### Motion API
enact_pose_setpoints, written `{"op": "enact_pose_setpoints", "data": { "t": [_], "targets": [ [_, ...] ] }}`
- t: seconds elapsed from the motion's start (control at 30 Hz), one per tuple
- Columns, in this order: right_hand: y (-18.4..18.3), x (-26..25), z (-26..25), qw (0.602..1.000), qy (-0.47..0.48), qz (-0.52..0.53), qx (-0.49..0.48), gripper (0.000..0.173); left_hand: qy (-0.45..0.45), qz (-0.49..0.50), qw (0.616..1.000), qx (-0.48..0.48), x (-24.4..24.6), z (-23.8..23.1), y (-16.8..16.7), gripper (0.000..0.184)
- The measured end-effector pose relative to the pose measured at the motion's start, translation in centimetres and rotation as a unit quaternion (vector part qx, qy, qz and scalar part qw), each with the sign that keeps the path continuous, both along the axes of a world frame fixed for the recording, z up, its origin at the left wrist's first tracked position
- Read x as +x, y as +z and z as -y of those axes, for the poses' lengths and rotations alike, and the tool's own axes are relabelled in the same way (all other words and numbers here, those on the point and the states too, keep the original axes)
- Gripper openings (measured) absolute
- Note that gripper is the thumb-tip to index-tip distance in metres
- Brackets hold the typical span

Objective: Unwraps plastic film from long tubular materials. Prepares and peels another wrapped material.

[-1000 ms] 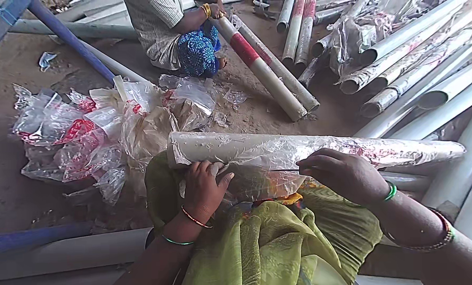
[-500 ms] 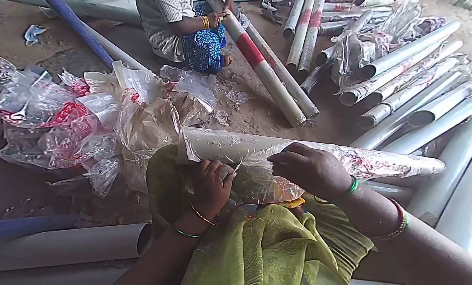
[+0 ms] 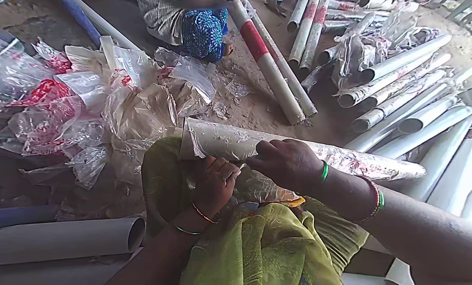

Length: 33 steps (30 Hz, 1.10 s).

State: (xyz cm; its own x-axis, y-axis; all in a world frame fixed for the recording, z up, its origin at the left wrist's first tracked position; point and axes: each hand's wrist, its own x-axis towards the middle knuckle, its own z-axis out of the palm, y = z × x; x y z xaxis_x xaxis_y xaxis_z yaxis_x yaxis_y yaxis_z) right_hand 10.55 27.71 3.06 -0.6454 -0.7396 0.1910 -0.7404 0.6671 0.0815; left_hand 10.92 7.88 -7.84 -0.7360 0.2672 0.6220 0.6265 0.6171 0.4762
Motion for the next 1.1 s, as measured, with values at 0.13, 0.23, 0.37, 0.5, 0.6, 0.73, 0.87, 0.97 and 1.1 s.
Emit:
{"op": "enact_pose_setpoints", "data": {
  "t": [0.13, 0.23, 0.37, 0.5, 0.6, 0.73, 0.87, 0.97, 1.1],
  "targets": [
    [-0.4, -0.2, -0.4, 1.0, 0.011, -0.002, 0.016, 0.018, -0.001, -0.002, 1.0, 0.001, 0.0, 0.0, 0.0, 0.017],
    [0.3, 0.4, -1.2, 0.999, -0.019, 0.019, 0.019, 0.02, -0.005, -0.008, 1.0, 0.003, -0.1, 0.1, 0.0, 0.017],
    [2.0, 1.5, -2.6, 0.998, -0.048, 0.03, 0.038, 0.018, -0.007, -0.019, 1.0, 0.0, -0.1, 0.2, -0.1, 0.018],
    [4.2, 2.5, -3.6, 0.996, -0.08, 0.011, 0.045, 0.016, -0.014, -0.029, 0.999, 0.008, -0.2, 0.3, -0.3, 0.02],
    [4.4, 2.7, -3.8, 0.996, -0.085, -0.005, -0.03, 0.023, -0.022, -0.03, 0.999, 0.016, -0.3, 0.3, -0.5, 0.019],
    [2.4, 2.3, -1.8, 0.997, -0.056, 0.008, -0.05, 0.019, -0.024, -0.039, 0.999, 0.012, -0.4, 0.3, -0.8, 0.021],
    [0.6, 0.4, -0.8, 0.998, -0.034, 0.038, -0.022, 0.014, -0.029, -0.029, 0.999, 0.012, -0.3, 0.4, -0.6, 0.019],
    [-0.4, -0.1, -1.6, 0.999, -0.024, 0.037, -0.006, 0.014, -0.033, -0.014, 0.999, 0.013, -0.3, 0.6, -0.5, 0.021],
    [1.2, 1.1, -2.7, 0.998, -0.045, 0.032, 0.03, 0.018, -0.038, -0.018, 0.999, 0.011, -0.4, 0.7, -0.7, 0.022]
  ]
}}
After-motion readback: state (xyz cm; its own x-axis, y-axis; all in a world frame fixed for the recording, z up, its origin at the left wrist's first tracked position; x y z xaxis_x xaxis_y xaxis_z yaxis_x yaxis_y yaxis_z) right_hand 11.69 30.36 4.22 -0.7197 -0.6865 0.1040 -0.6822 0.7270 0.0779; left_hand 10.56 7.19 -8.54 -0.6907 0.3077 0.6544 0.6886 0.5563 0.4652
